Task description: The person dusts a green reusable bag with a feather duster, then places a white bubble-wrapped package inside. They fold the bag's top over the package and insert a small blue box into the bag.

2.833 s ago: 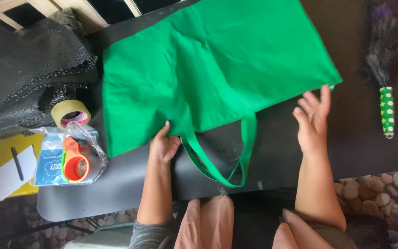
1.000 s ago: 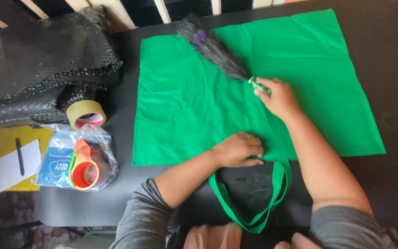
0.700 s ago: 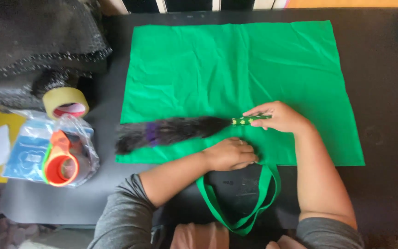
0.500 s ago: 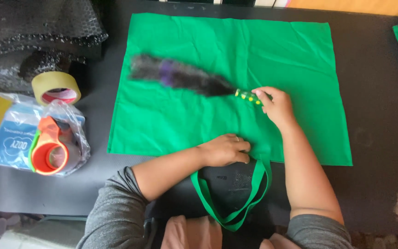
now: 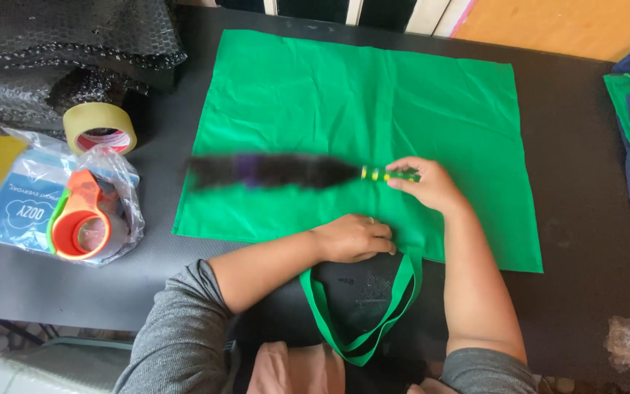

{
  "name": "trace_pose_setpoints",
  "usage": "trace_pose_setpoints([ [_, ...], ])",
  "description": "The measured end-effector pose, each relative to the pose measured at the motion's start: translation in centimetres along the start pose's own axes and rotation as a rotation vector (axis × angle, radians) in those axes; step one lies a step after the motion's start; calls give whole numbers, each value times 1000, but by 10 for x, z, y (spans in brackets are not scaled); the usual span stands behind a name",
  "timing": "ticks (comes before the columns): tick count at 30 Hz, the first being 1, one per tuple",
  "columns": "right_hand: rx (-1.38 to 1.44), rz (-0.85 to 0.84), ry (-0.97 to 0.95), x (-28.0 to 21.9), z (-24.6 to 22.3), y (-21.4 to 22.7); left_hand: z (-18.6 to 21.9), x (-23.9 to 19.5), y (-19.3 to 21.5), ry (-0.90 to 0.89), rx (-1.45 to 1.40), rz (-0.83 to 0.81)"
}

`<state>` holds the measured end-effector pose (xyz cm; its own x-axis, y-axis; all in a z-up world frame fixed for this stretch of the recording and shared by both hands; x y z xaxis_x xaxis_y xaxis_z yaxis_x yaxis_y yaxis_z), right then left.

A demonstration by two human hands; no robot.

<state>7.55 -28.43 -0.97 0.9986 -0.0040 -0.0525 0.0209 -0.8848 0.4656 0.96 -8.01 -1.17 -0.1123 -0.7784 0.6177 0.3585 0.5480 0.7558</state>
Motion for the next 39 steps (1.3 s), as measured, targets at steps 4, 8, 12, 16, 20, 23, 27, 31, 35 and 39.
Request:
trace_pose_setpoints([
  [4, -254, 315, -81, 20, 36, 12, 3, 3, 3, -9, 0, -14],
  [8, -53, 286, -97, 1, 18, 38, -2, -4, -10, 99, -7, -167],
  [12, 104, -97, -158, -42, 4, 77, -12, -15, -22, 199, 4, -272],
  [16, -45, -99, -434, -53, 67, 125, -24, -20, -39, 270, 44, -482],
  [20, 19, 327, -337, -44, 98, 148, -24, -20, -36, 297, 13, -479],
  [23, 92, 434, -307, -46, 91, 150, -24, -20, -35, 301, 11, -486],
  [27, 176, 124, -275, -56, 77, 141, -24, -18, -33, 306, 7, -503],
  [31, 45, -179, -412, -64, 64, 129, -23, -17, -29, 325, -33, -525],
  [35, 63, 20, -415, -56, 86, 138, -23, -17, -29, 314, -23, -494],
  [39, 50, 445, -388, -39, 106, 152, -24, -17, -27, 307, -34, -465],
])
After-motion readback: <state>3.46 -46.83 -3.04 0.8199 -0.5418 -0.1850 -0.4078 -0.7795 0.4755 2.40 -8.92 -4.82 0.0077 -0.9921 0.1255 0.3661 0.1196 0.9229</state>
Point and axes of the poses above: each hand's wrist, its own x-axis towards the middle knuckle, its own y-axis out of the back of the hand, z = x × y, the point moved 5 cm from there along x, towards the middle knuckle, and after that the axes turned 7 degrees about -y, right-handed, at the moved point
